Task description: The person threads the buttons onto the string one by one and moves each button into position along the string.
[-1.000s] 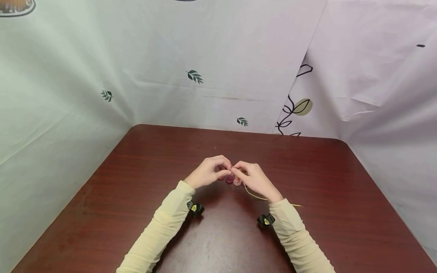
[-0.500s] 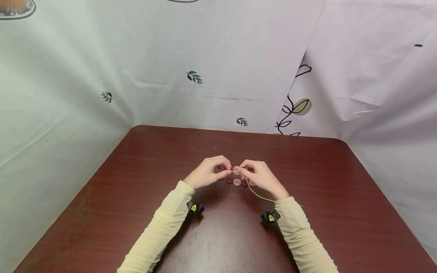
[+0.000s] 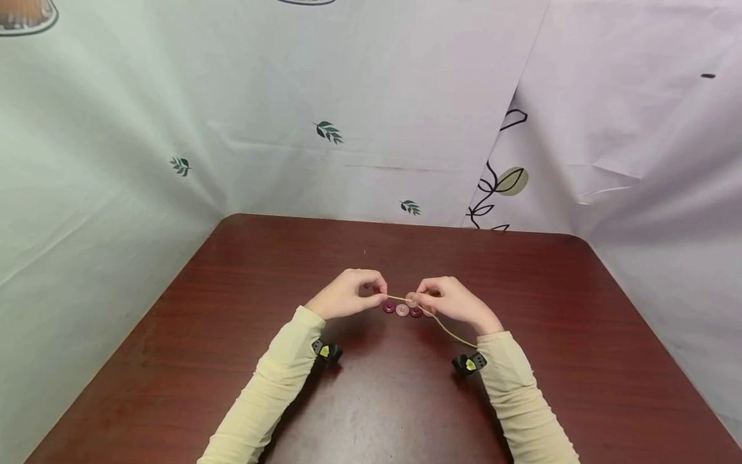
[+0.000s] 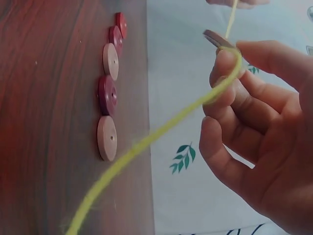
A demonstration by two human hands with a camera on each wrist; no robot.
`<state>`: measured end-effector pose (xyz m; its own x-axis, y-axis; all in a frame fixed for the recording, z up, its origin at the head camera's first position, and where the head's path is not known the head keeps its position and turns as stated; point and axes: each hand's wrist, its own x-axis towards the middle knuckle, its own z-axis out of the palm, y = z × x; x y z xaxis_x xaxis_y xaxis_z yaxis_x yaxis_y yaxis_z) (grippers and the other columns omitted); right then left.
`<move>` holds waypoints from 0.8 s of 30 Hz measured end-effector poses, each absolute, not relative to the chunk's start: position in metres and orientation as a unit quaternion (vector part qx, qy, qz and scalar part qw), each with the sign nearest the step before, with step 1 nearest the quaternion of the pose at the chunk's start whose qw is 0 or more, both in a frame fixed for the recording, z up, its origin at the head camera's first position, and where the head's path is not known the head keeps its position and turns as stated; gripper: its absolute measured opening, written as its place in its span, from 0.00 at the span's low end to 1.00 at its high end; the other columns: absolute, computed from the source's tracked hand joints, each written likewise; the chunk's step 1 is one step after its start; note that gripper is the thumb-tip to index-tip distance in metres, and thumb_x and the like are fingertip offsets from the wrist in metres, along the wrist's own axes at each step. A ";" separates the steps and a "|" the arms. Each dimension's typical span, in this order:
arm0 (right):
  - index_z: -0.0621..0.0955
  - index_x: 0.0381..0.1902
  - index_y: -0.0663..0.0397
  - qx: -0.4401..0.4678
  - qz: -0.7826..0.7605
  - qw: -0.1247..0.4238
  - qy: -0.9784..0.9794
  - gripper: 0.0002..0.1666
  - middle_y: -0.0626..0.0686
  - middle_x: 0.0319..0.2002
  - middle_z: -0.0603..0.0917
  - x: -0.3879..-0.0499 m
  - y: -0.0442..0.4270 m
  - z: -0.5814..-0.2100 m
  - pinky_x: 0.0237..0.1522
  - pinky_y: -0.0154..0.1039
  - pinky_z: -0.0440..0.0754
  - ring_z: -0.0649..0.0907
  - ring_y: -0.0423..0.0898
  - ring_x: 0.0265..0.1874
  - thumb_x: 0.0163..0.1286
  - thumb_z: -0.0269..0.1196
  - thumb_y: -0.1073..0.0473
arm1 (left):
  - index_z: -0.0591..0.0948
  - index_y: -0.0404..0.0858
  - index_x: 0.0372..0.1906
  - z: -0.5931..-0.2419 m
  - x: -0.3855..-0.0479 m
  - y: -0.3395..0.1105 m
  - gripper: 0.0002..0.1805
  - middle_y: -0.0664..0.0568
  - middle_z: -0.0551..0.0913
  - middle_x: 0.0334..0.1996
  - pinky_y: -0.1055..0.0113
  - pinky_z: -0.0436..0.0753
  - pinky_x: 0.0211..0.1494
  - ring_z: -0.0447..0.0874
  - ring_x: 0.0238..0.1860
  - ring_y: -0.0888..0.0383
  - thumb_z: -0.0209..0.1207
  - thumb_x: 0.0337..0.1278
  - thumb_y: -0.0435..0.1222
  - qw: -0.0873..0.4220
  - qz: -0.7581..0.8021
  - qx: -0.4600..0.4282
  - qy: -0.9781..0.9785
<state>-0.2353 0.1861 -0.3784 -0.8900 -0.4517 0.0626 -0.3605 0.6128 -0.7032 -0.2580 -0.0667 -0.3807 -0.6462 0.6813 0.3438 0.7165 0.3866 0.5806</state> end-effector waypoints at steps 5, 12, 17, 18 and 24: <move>0.82 0.27 0.55 -0.231 -0.371 0.077 0.896 0.14 0.52 0.19 0.78 -0.236 0.192 -0.379 0.25 0.31 0.70 0.75 0.39 0.20 0.68 0.63 0.52 | 0.81 0.44 0.32 -0.379 -0.258 -0.069 0.02 0.60 0.82 0.27 0.70 0.78 0.38 0.77 0.31 0.67 0.64 0.57 0.36 0.028 -0.354 -0.426 -0.832; 0.83 0.28 0.57 -0.236 -0.357 0.106 0.897 0.15 0.45 0.17 0.75 -0.237 0.199 -0.377 0.24 0.30 0.69 0.74 0.37 0.19 0.67 0.62 0.52 | 0.80 0.47 0.30 -0.377 -0.259 -0.072 0.04 0.61 0.81 0.27 0.72 0.75 0.39 0.76 0.31 0.67 0.63 0.54 0.34 0.036 -0.351 -0.431 -0.830; 0.82 0.27 0.59 -0.253 -0.349 0.132 0.893 0.15 0.45 0.16 0.75 -0.237 0.205 -0.375 0.24 0.30 0.68 0.74 0.37 0.20 0.68 0.62 0.53 | 0.79 0.47 0.29 -0.376 -0.259 -0.073 0.05 0.61 0.80 0.26 0.72 0.76 0.37 0.75 0.30 0.66 0.62 0.52 0.33 0.020 -0.347 -0.432 -0.832; 0.82 0.27 0.59 -0.256 -0.344 0.136 0.893 0.16 0.45 0.16 0.75 -0.237 0.207 -0.375 0.24 0.29 0.67 0.74 0.37 0.20 0.68 0.62 0.53 | 0.79 0.47 0.29 -0.375 -0.259 -0.074 0.05 0.61 0.80 0.26 0.72 0.76 0.37 0.75 0.29 0.67 0.62 0.52 0.32 0.012 -0.347 -0.432 -0.832; 0.81 0.25 0.60 -0.260 -0.330 0.153 0.894 0.18 0.42 0.15 0.72 -0.237 0.217 -0.378 0.21 0.30 0.63 0.69 0.35 0.16 0.68 0.62 0.52 | 0.79 0.46 0.27 -0.371 -0.260 -0.081 0.06 0.59 0.80 0.24 0.71 0.76 0.35 0.75 0.27 0.66 0.61 0.51 0.31 -0.043 -0.360 -0.424 -0.830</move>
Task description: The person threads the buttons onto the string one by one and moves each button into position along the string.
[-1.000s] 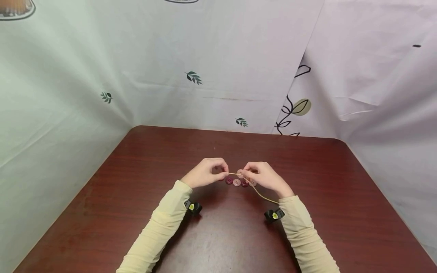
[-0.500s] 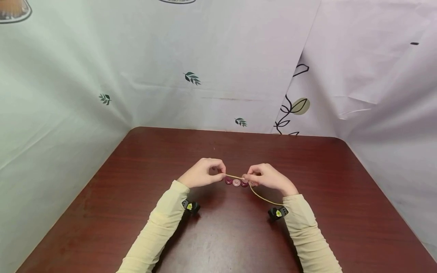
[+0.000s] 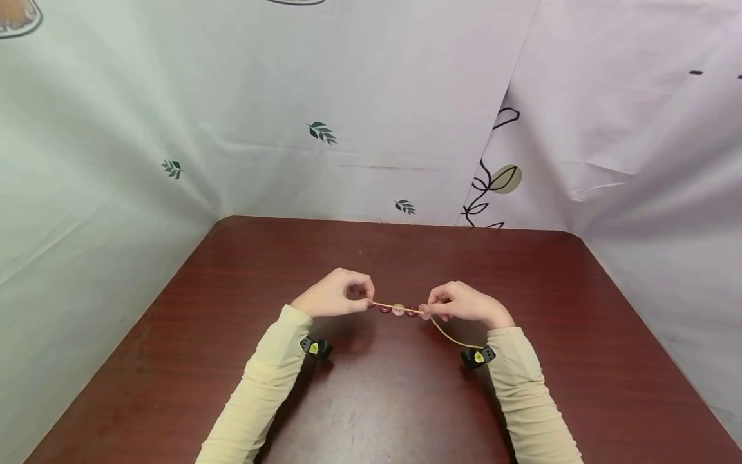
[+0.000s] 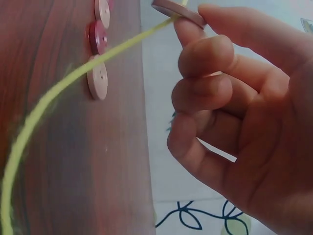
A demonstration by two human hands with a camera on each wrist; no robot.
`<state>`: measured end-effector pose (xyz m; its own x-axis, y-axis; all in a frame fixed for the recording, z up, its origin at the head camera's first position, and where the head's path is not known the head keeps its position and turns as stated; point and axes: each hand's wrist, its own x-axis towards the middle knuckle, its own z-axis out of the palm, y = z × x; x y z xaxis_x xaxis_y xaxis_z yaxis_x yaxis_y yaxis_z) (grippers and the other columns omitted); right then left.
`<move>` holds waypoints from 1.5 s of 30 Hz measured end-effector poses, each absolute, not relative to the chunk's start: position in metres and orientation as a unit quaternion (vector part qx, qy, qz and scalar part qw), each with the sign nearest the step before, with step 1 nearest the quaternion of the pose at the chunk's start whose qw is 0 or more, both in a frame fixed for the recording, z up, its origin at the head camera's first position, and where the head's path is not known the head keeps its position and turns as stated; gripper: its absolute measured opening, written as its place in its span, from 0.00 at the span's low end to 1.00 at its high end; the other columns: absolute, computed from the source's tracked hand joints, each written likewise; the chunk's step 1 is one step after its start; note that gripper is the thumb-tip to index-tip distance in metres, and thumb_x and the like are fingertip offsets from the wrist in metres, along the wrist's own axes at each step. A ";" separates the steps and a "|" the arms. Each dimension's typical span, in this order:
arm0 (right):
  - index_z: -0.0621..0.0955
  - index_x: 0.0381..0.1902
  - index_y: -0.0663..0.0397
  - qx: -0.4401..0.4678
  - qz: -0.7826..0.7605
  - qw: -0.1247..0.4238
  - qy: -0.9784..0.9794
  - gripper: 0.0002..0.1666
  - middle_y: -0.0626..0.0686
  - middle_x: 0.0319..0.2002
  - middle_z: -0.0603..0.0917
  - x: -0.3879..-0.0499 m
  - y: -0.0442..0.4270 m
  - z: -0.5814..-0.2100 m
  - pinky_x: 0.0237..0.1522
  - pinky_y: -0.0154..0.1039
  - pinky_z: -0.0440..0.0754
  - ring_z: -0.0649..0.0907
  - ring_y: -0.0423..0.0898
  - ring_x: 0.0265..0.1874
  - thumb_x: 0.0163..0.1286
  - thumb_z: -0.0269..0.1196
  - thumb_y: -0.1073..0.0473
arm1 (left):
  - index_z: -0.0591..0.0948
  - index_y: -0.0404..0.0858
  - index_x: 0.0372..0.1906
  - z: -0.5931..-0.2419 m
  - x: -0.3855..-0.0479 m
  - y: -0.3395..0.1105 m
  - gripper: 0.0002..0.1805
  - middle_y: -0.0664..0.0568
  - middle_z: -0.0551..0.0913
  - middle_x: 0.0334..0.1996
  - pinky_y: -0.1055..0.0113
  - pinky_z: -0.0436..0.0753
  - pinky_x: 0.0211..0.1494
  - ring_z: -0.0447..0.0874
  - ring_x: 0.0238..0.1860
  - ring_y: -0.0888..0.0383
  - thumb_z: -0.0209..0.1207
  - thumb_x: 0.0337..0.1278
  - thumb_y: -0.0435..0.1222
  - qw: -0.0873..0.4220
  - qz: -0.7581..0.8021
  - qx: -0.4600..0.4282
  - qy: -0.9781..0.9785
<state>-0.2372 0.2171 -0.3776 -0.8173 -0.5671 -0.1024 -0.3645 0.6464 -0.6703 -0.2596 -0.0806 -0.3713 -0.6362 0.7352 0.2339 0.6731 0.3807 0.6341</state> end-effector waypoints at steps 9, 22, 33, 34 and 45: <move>0.82 0.26 0.60 -0.253 -0.346 0.191 0.883 0.13 0.47 0.15 0.73 -0.238 0.230 -0.383 0.23 0.30 0.66 0.72 0.39 0.18 0.67 0.62 0.56 | 0.79 0.47 0.24 -0.370 -0.262 -0.089 0.08 0.61 0.78 0.21 0.73 0.75 0.32 0.74 0.24 0.66 0.59 0.48 0.29 0.074 0.354 0.423 0.831; 0.80 0.27 0.62 -0.267 -0.337 0.229 0.874 0.09 0.45 0.16 0.74 -0.240 0.245 -0.388 0.26 0.32 0.73 0.74 0.40 0.19 0.65 0.61 0.63 | 0.79 0.44 0.23 -0.364 -0.262 -0.104 0.07 0.59 0.76 0.20 0.71 0.75 0.32 0.74 0.25 0.63 0.58 0.46 0.28 0.109 0.343 0.405 0.841; 0.80 0.30 0.58 -0.287 -0.333 0.197 0.876 0.08 0.44 0.16 0.74 -0.244 0.226 -0.393 0.27 0.31 0.73 0.74 0.38 0.19 0.66 0.62 0.60 | 0.80 0.45 0.23 -0.365 -0.264 -0.102 0.07 0.59 0.76 0.20 0.71 0.76 0.32 0.75 0.25 0.63 0.58 0.47 0.29 0.108 0.336 0.417 0.838; 0.80 0.30 0.57 -0.290 -0.333 0.191 0.877 0.07 0.44 0.16 0.74 -0.243 0.222 -0.393 0.27 0.31 0.73 0.74 0.38 0.19 0.66 0.62 0.59 | 0.80 0.45 0.23 -0.365 -0.264 -0.102 0.07 0.59 0.76 0.20 0.71 0.76 0.32 0.75 0.25 0.63 0.58 0.47 0.29 0.108 0.336 0.418 0.837; 0.79 0.55 0.54 -0.331 -0.318 0.201 0.865 0.19 0.44 0.18 0.74 -0.237 0.187 -0.395 0.22 0.29 0.71 0.73 0.37 0.17 0.66 0.63 0.62 | 0.83 0.41 0.31 -0.361 -0.263 -0.099 0.02 0.56 0.84 0.24 0.71 0.80 0.36 0.79 0.27 0.67 0.64 0.57 0.35 0.068 0.358 0.446 0.817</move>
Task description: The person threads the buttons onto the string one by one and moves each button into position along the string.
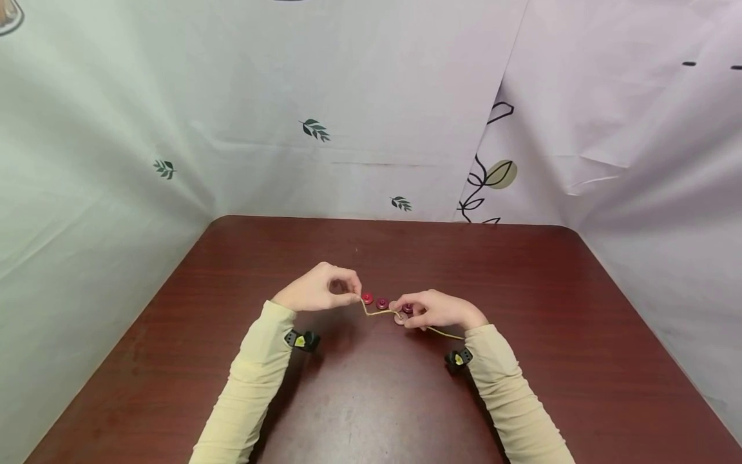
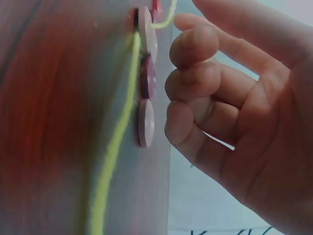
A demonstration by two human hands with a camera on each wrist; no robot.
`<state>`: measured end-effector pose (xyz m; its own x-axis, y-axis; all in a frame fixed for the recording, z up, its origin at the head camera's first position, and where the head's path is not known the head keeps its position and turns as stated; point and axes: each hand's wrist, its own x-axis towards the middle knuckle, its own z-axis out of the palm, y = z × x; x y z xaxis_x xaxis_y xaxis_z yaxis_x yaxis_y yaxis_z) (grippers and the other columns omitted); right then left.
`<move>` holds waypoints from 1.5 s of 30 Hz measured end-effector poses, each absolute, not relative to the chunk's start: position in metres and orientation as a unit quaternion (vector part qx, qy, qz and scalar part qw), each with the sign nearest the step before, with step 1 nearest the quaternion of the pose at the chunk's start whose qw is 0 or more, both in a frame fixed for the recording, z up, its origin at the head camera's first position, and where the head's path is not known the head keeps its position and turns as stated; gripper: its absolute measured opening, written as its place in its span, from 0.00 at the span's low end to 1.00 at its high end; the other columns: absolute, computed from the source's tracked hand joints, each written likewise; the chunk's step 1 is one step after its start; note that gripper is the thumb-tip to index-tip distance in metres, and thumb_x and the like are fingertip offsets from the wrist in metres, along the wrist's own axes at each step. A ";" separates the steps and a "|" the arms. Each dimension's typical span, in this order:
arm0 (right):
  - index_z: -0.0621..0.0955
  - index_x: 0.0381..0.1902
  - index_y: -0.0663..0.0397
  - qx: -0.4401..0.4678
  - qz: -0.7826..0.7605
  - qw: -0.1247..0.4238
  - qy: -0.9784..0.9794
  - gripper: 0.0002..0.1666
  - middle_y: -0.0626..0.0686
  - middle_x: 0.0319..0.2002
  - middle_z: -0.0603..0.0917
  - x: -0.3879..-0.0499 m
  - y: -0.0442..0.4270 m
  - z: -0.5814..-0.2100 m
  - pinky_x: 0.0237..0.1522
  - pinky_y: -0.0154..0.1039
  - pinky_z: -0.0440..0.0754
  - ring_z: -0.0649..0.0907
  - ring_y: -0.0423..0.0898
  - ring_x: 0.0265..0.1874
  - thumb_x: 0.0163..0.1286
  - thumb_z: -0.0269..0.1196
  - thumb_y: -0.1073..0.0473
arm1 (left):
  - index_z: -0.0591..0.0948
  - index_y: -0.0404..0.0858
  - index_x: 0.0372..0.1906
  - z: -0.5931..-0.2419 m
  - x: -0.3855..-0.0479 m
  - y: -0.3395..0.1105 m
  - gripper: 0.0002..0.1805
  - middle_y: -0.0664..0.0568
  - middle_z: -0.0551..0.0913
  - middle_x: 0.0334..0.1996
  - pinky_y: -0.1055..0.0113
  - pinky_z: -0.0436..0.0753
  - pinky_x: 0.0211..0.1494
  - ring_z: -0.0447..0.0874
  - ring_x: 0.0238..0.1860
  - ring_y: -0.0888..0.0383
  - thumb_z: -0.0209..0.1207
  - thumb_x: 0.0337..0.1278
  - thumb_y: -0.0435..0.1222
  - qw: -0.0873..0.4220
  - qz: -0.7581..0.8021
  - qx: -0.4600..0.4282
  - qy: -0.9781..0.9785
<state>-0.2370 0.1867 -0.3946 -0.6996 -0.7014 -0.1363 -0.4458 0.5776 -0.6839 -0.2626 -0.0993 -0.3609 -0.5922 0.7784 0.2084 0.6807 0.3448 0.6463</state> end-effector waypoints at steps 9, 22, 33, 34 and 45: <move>0.76 0.46 0.57 -0.328 -0.324 0.211 0.862 0.14 0.46 0.19 0.76 -0.235 0.174 -0.400 0.23 0.29 0.70 0.72 0.35 0.17 0.64 0.64 0.63 | 0.83 0.41 0.34 -0.357 -0.258 -0.096 0.03 0.59 0.83 0.23 0.73 0.77 0.32 0.77 0.26 0.69 0.65 0.57 0.35 0.004 0.373 0.459 0.806; 0.83 0.32 0.54 -0.352 -0.273 0.186 0.876 0.04 0.40 0.14 0.71 -0.236 0.176 -0.403 0.20 0.27 0.67 0.69 0.31 0.15 0.66 0.62 0.62 | 0.84 0.46 0.33 -0.348 -0.251 -0.099 0.06 0.54 0.84 0.23 0.71 0.79 0.30 0.76 0.28 0.67 0.68 0.53 0.32 -0.051 0.397 0.445 0.801; 0.84 0.31 0.55 -0.324 -0.309 0.227 0.865 0.07 0.53 0.18 0.79 -0.245 0.202 -0.401 0.23 0.28 0.69 0.71 0.35 0.17 0.67 0.61 0.62 | 0.84 0.43 0.32 -0.339 -0.251 -0.115 0.05 0.57 0.84 0.24 0.71 0.79 0.29 0.76 0.28 0.67 0.67 0.53 0.31 -0.045 0.393 0.425 0.815; 0.85 0.31 0.55 -0.322 -0.311 0.228 0.864 0.07 0.52 0.18 0.79 -0.246 0.205 -0.401 0.23 0.28 0.69 0.72 0.35 0.17 0.67 0.61 0.62 | 0.84 0.43 0.33 -0.339 -0.252 -0.117 0.04 0.57 0.84 0.24 0.71 0.78 0.29 0.76 0.28 0.67 0.67 0.53 0.31 -0.047 0.390 0.425 0.815; 0.85 0.31 0.59 -0.302 -0.344 0.265 0.849 0.07 0.56 0.18 0.79 -0.249 0.230 -0.404 0.24 0.31 0.73 0.72 0.37 0.18 0.67 0.62 0.62 | 0.83 0.43 0.32 -0.337 -0.255 -0.134 0.03 0.54 0.83 0.23 0.71 0.75 0.26 0.76 0.27 0.68 0.66 0.54 0.33 -0.061 0.388 0.419 0.819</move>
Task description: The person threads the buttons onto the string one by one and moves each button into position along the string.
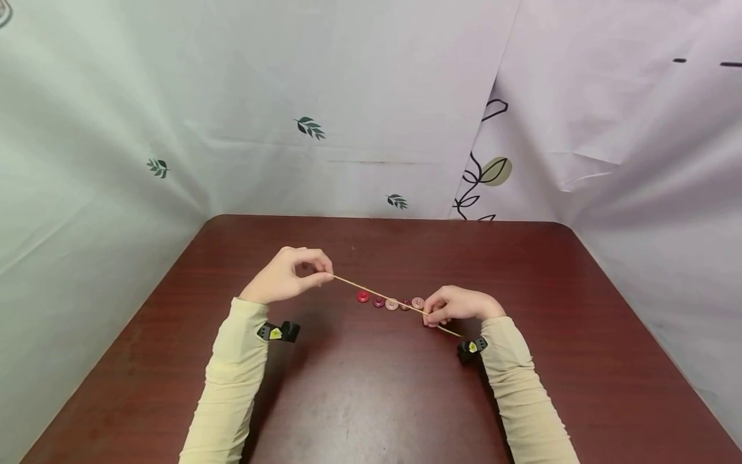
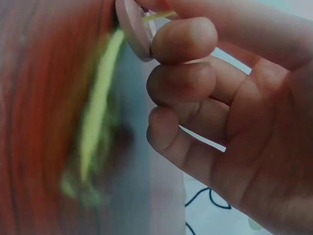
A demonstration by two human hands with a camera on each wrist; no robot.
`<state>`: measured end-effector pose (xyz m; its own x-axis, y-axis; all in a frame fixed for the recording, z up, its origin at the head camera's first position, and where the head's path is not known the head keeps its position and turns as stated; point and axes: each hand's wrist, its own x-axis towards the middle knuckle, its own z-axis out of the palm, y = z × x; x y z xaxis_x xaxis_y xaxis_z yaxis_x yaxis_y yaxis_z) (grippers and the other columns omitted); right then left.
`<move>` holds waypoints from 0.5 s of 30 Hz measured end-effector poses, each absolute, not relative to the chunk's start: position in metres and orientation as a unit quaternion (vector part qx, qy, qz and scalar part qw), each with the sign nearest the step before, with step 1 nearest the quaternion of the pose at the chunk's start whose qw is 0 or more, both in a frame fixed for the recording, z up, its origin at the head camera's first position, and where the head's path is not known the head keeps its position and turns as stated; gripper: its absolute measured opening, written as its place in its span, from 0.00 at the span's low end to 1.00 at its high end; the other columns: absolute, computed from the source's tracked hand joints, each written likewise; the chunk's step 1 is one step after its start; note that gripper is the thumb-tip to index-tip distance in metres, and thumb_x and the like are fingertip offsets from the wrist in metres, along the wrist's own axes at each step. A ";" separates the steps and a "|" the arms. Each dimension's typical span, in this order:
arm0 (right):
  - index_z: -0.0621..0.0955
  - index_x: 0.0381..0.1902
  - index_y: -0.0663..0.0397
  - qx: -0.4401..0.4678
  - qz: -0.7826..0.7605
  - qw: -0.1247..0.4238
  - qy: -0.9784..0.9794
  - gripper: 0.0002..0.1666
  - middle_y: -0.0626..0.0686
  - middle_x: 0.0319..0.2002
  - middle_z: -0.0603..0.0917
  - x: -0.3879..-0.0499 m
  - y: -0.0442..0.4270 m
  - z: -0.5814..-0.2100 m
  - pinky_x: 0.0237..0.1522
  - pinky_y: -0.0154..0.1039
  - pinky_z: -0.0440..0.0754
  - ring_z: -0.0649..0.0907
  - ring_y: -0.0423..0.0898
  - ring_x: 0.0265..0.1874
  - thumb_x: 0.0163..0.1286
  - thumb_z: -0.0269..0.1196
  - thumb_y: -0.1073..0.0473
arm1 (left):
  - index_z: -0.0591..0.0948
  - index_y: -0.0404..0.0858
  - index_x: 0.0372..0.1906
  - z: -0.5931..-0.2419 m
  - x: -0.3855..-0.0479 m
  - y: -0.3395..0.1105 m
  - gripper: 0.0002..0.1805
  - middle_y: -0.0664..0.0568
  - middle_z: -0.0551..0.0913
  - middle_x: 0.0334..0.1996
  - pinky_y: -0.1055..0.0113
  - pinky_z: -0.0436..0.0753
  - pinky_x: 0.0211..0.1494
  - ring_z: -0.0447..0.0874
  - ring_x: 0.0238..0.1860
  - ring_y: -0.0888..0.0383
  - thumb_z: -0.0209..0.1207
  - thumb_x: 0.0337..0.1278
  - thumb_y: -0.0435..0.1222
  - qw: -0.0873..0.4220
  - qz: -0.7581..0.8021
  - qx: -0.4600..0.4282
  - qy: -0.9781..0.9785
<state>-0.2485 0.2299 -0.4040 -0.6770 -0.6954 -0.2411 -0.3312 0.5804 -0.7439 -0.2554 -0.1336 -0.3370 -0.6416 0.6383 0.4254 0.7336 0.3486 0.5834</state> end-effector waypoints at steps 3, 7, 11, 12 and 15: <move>0.84 0.31 0.60 -0.300 -0.353 0.271 0.844 0.07 0.60 0.19 0.79 -0.248 0.233 -0.404 0.24 0.32 0.73 0.72 0.38 0.18 0.66 0.62 0.63 | 0.83 0.41 0.32 -0.336 -0.255 -0.136 0.03 0.53 0.83 0.24 0.71 0.76 0.26 0.77 0.28 0.68 0.66 0.55 0.33 0.052 -0.390 -0.413 -0.821; 0.84 0.32 0.62 -0.294 -0.358 0.280 0.841 0.07 0.60 0.20 0.79 -0.247 0.235 -0.404 0.25 0.31 0.72 0.73 0.37 0.18 0.66 0.62 0.64 | 0.82 0.41 0.32 -0.336 -0.256 -0.137 0.03 0.55 0.83 0.24 0.71 0.76 0.27 0.77 0.27 0.67 0.66 0.56 0.35 0.039 -0.391 -0.410 -0.823; 0.84 0.33 0.64 -0.289 -0.369 0.295 0.833 0.07 0.60 0.22 0.80 -0.247 0.239 -0.404 0.25 0.30 0.73 0.73 0.38 0.19 0.65 0.62 0.65 | 0.82 0.42 0.32 -0.338 -0.257 -0.135 0.03 0.59 0.83 0.23 0.71 0.76 0.28 0.77 0.26 0.68 0.66 0.56 0.35 0.033 -0.387 -0.411 -0.825; 0.84 0.33 0.64 -0.289 -0.372 0.299 0.830 0.06 0.61 0.23 0.80 -0.247 0.240 -0.405 0.26 0.30 0.73 0.73 0.38 0.20 0.65 0.62 0.65 | 0.82 0.42 0.32 -0.338 -0.257 -0.134 0.02 0.59 0.83 0.23 0.71 0.76 0.28 0.77 0.26 0.68 0.66 0.56 0.34 0.030 -0.386 -0.411 -0.825; 0.85 0.34 0.64 -0.290 -0.376 0.306 0.825 0.06 0.62 0.23 0.81 -0.246 0.244 -0.405 0.26 0.29 0.73 0.73 0.37 0.20 0.64 0.62 0.66 | 0.82 0.44 0.32 -0.339 -0.257 -0.130 0.03 0.57 0.83 0.23 0.72 0.76 0.29 0.77 0.25 0.67 0.65 0.55 0.33 0.021 -0.383 -0.412 -0.826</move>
<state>-0.2458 0.2440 -0.4050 -0.6441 -0.7090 -0.2871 -0.2481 0.5487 -0.7984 -0.2569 -0.1301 -0.3394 -0.6589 0.6659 0.3500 0.6977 0.3670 0.6152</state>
